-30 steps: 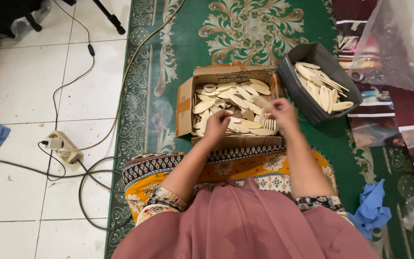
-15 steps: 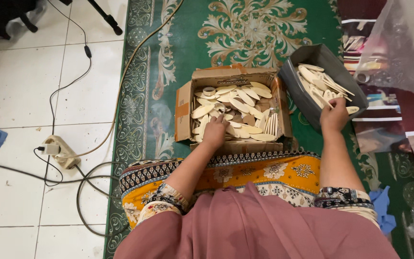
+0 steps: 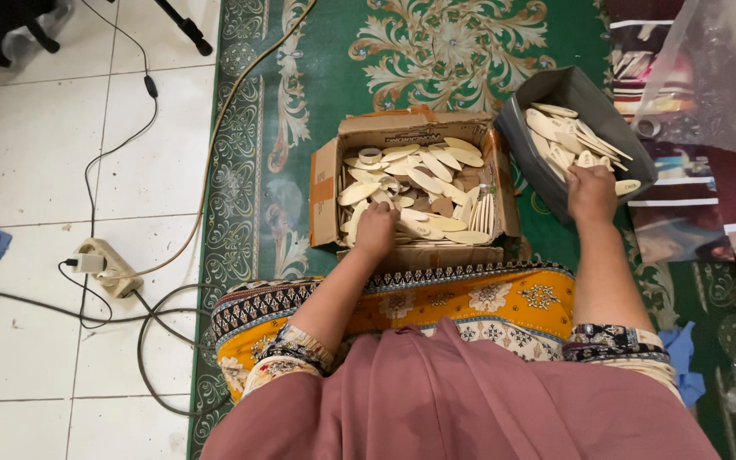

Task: The person sits on a rug and sorts small wooden tags from a cardboard box into a plastic bin. They pick up tags one by one, briefly inspect them, and place them into the bin. The process is repetitive and continues throughout the clip.

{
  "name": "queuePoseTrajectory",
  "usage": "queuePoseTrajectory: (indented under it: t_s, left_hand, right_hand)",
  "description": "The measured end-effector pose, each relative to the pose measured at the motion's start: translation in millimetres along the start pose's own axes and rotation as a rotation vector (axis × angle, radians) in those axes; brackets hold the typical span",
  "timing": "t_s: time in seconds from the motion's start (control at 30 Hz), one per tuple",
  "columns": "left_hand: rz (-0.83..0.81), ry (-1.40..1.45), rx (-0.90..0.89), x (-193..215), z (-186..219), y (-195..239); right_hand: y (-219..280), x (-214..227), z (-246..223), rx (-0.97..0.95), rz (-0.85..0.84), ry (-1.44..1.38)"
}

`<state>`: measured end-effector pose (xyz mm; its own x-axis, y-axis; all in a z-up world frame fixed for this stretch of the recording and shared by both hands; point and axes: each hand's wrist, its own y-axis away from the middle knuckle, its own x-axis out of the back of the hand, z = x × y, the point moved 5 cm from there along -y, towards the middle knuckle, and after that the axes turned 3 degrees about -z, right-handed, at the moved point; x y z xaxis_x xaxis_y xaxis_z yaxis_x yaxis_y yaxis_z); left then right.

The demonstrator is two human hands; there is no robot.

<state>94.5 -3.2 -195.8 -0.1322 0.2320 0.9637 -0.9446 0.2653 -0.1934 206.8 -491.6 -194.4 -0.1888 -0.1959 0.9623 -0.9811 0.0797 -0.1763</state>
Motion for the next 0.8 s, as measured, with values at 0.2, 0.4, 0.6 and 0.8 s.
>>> queuePoseTrajectory:
  t_s: [0.2, 0.4, 0.6, 0.8]
  left_hand:
    - [-0.046, 0.185, 0.127, 8, -11, -3]
    - [-0.147, 0.526, 0.339, 45, -11, -4]
    - [-0.173, 0.791, 0.416, 54, -5, 0]
    - [-0.202, 0.895, 0.421, 58, -2, 3]
  right_hand:
    - [23, 18, -30, -0.017, 0.159, 0.051]
    - [55, 55, -115, -0.046, 0.198, 0.129]
    - [88, 83, -235, 0.167, 0.116, 0.052]
    - [126, 92, -325, 0.282, -0.241, -0.913]
